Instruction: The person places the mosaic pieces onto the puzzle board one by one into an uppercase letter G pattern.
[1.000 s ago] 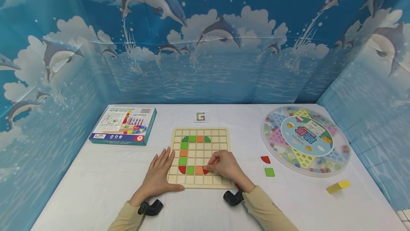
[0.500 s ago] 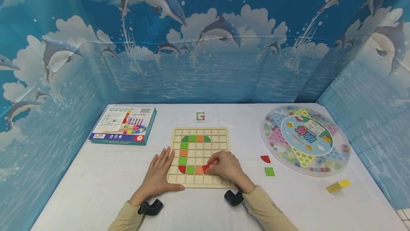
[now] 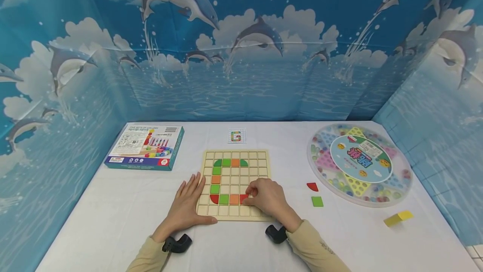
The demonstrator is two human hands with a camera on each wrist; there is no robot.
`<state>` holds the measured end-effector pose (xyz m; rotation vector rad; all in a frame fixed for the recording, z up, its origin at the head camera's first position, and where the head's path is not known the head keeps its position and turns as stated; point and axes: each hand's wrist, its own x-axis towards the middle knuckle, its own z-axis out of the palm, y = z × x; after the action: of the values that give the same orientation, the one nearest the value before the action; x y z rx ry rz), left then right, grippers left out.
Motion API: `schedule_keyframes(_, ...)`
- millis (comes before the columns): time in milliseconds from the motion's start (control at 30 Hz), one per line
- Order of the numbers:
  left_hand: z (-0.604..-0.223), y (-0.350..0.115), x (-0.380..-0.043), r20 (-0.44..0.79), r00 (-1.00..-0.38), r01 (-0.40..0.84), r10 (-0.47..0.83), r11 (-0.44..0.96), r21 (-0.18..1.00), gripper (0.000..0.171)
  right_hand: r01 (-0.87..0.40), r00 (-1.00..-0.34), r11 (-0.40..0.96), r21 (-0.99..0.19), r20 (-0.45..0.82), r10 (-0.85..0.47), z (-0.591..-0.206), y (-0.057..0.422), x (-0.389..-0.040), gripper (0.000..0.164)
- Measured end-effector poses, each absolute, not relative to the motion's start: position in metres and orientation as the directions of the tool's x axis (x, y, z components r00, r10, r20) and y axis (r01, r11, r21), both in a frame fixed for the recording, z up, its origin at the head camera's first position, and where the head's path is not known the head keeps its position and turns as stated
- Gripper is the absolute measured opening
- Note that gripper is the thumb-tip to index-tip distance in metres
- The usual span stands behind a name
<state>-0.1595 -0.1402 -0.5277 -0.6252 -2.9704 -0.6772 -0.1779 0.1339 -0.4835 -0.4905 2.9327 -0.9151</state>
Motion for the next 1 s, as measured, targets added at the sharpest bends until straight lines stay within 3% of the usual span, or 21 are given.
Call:
schedule_keyframes(267,-0.5248,-0.14,-0.1588,0.111,-0.919,0.388,0.378,0.824,0.412,0.124,-0.327,-0.939,0.797,-0.507,0.075,-0.337,-0.4832,0.1336,-0.1783,0.017)
schedule_keyframes(667,-0.5247,-0.1401,-0.1585,0.113,-0.918,0.391,0.38,0.826,0.407,0.125,-0.418,-0.908,0.843,-0.337,0.161,-0.386,-0.4778,0.1305,-0.174,0.017)
schedule_keyframes(1000,-0.5262,-0.1403,-0.1589,0.114,-0.918,0.392,0.381,0.821,0.415,0.125,-0.451,-0.892,0.819,-0.356,0.204,-0.403,-0.4774,0.1304,-0.1735,0.024)
